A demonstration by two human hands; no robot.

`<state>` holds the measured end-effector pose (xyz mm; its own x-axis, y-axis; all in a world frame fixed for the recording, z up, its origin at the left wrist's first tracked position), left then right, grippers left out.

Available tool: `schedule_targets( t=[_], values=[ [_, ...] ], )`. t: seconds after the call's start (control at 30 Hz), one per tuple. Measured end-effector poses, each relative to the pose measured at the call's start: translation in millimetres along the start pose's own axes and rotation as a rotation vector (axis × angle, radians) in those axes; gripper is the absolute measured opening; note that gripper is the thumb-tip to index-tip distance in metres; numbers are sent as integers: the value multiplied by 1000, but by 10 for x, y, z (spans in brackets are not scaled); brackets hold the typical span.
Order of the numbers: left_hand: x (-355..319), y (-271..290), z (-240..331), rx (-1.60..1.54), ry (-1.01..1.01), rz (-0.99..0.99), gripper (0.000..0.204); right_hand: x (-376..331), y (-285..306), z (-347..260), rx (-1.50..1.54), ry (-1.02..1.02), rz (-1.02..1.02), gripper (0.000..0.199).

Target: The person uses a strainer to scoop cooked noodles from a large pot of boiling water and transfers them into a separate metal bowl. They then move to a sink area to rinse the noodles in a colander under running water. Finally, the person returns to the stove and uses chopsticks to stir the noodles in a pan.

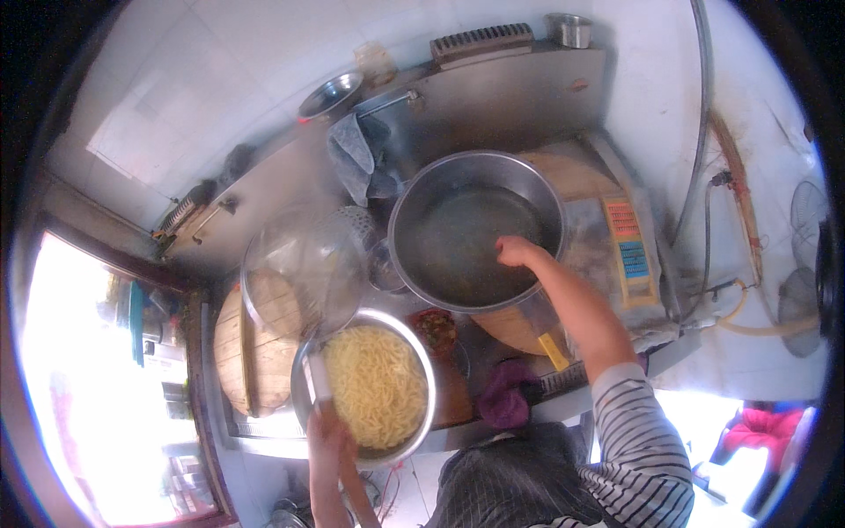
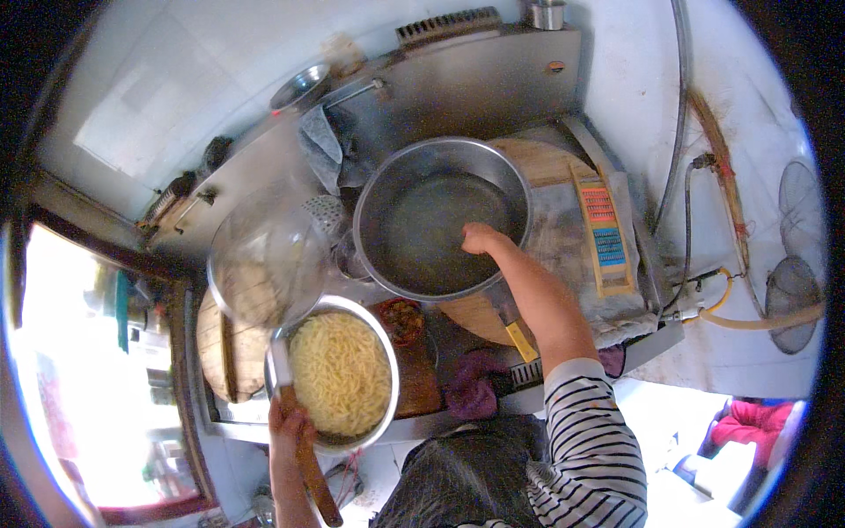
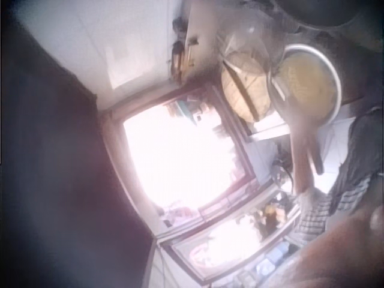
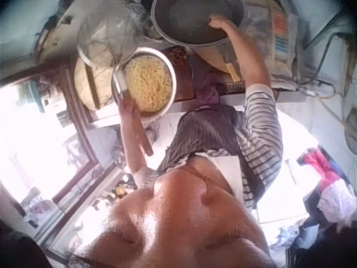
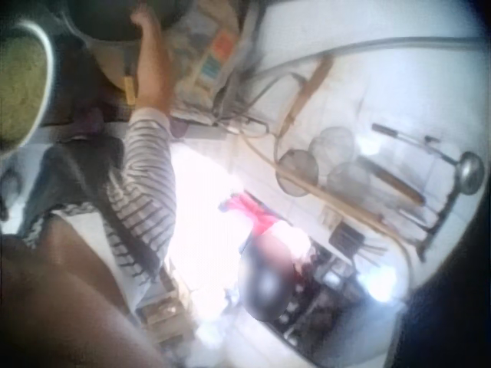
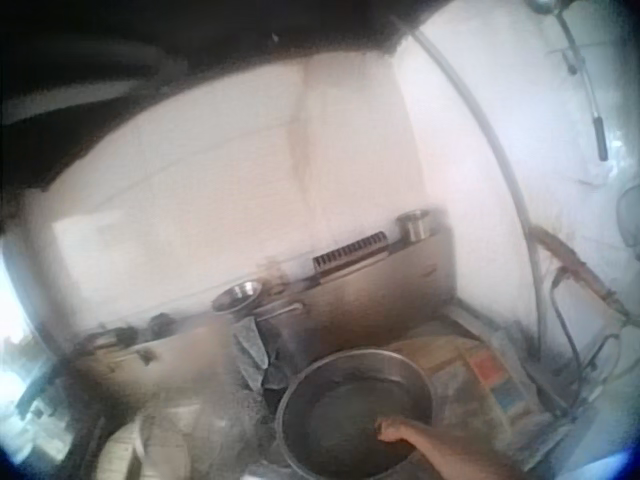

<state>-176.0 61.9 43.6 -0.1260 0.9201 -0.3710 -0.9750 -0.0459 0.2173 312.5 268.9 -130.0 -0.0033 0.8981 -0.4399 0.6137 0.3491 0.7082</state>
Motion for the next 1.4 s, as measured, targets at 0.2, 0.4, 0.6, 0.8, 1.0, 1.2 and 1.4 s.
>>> schedule_targets(
  t=[0.2,0.4,0.6,0.8,1.0,1.2,1.4],
  values=[
    [-1385,1003,-296,1011,-219,292,23,620,-301,-63,31,-92,21,54],
    [-1986,963,-420,1096,-5,340,24,976,-232,-294,-6,-44,374,43],
    [-1876,920,-119,1189,152,492,28,1065,-556,-1089,-420,228,142,37],
    [-1175,1093,-296,1580,-218,360,33,712,-1200,-1244,-710,553,-121,34],
    [-872,1045,267,812,-102,488,30,336,-1255,-996,-248,455,-197,32],
    [136,47,692,466,-342,113,47,230,-1500,-406,-480,342,-594,27],
    [926,-1455,1191,916,-412,-162,35,-204,-935,8,-466,134,-582,26]
  ],
)
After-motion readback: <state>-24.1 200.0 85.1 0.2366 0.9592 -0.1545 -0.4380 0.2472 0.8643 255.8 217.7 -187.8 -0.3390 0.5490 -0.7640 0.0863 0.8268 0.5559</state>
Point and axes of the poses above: each hand's wrist, its own x-axis towards the middle knuckle, its own y-axis out of the back of the hand, z = x × y, the point moved 9 cm from there along x, towards the middle knuckle, and after that the axes turned 6 degrees about x, right-handed, at the moved point
